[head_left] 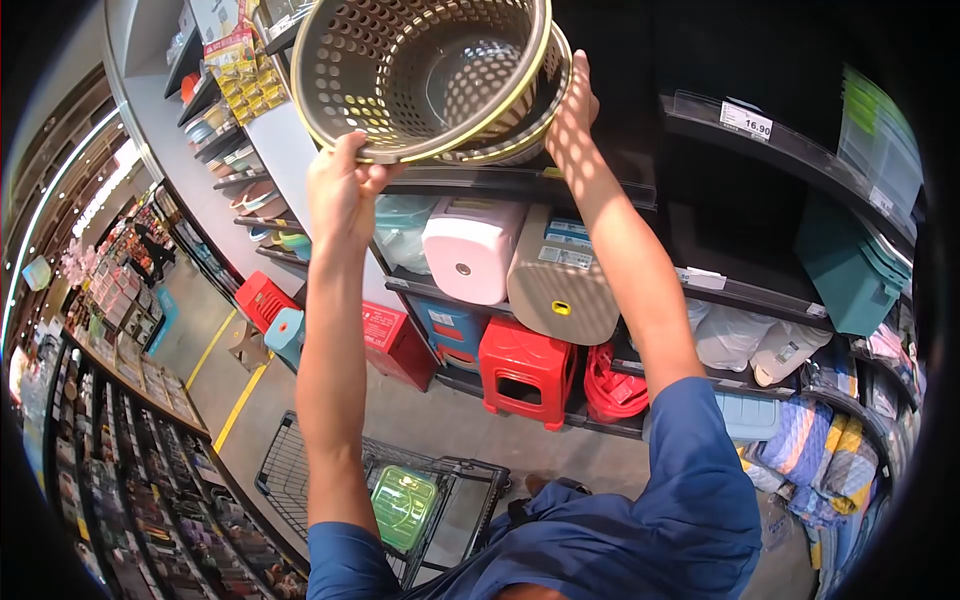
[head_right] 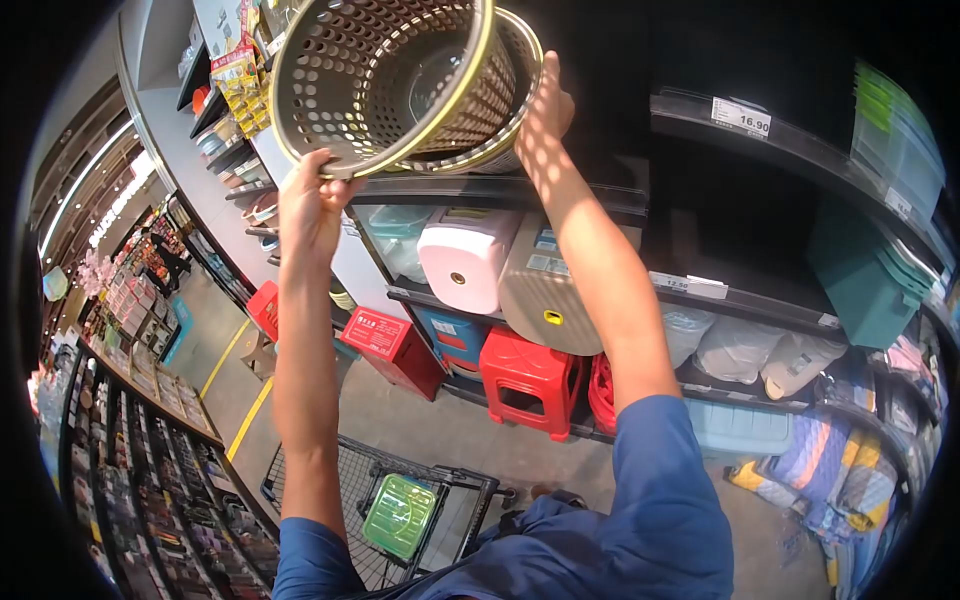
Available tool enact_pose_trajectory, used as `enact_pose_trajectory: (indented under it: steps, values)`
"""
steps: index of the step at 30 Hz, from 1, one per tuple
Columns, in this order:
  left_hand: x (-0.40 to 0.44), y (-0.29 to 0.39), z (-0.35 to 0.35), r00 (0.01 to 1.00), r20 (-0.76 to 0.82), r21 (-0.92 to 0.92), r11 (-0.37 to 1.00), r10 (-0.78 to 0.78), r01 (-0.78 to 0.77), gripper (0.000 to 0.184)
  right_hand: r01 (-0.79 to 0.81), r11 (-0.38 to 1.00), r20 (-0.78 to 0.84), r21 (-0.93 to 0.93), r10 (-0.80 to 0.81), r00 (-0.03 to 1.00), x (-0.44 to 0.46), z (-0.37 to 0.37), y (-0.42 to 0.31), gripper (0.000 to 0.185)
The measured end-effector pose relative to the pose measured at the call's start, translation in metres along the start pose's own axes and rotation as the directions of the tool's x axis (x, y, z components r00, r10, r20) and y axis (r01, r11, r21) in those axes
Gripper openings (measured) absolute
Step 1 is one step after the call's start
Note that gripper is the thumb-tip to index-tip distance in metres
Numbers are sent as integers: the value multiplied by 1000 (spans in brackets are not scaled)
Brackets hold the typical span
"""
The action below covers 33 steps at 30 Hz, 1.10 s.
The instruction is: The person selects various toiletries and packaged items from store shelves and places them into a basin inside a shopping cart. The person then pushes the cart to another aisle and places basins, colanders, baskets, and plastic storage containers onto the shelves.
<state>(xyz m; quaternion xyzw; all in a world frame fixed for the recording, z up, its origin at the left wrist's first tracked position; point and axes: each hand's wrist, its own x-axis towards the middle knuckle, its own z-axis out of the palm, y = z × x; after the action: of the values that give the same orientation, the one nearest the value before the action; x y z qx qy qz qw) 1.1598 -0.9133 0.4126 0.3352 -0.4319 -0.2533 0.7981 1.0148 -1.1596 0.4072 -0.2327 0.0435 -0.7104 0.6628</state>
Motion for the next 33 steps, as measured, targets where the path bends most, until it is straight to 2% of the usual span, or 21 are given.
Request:
enact_pose_trajectory:
  steps: [3,4,5,6,7,8,9,10,12,13,14,16,18,20,24,26,28,30,31,32,33]
  values:
    - [16,-27,10,998,-55,39,999,-27,29,15,-38,994,21,101,36,999,0,-1,5,54]
    - [24,-39,7,997,-61,39,998,-46,48,17,-80,993,59,85,75,995,-3,-1,3,59]
    - [36,-54,-6,999,-10,143,989,-31,32,31,-66,998,24,8,66,998,0,-2,2,62]
    - [37,-50,-2,1000,-10,143,989,-30,31,31,-54,996,-9,-70,54,999,-1,0,0,65]
    - [38,-46,1,995,-62,563,820,-80,101,40,-77,988,-48,-131,71,996,-8,2,-8,78]
    - [38,-43,5,986,-132,862,479,-100,164,52,-81,989,-1,-122,82,997,-1,-1,-8,79]
    - [39,-50,2,991,-135,890,437,-21,130,65,-77,987,2,-142,78,997,8,-4,-9,79]
    - [45,-58,-3,991,-133,890,438,-16,127,65,-71,984,6,-161,73,997,19,-7,-7,80]
    - [59,-75,-10,975,-92,941,339,201,18,63,-100,987,53,-125,108,993,51,-15,2,82]
    - [65,-80,-13,982,-72,869,493,172,-22,64,-112,988,80,-110,121,989,49,-11,-4,83]
    - [66,-86,-18,982,-72,869,494,172,-22,64,-125,988,105,-96,135,985,46,-8,-8,84]
    - [36,-74,-5,996,-47,662,745,-71,85,59,-129,986,113,-103,141,984,52,-5,-11,80]
    - [16,-83,-18,996,33,609,792,-77,41,49,-115,987,-8,-115,115,993,45,8,-22,70]
    - [-10,-93,-42,978,150,641,768,-142,13,42,-84,994,-120,-76,74,990,45,22,-26,51]
    - [-88,-100,-97,944,223,812,582,-244,-41,29,-172,981,-10,-88,172,985,119,18,-5,35]
    - [-131,-97,-125,927,151,830,554,-344,70,27,-236,964,3,-126,238,971,146,15,4,37]
    - [-172,-90,-143,939,68,849,514,-336,122,27,-348,930,141,-115,362,921,191,3,20,37]
    - [-213,-80,-154,915,-105,842,455,-390,290,28,-440,892,89,-106,449,889,190,14,19,35]
    - [-234,-82,-165,916,-125,871,400,-381,286,29,-480,867,52,-133,490,870,205,12,25,32]
    - [-253,-86,-176,918,-149,895,346,-368,283,29,-509,838,-60,-197,508,859,130,41,-4,28]
    - [-270,-88,-182,922,-172,890,347,-348,297,29,-501,825,-85,-261,497,863,133,45,3,28]
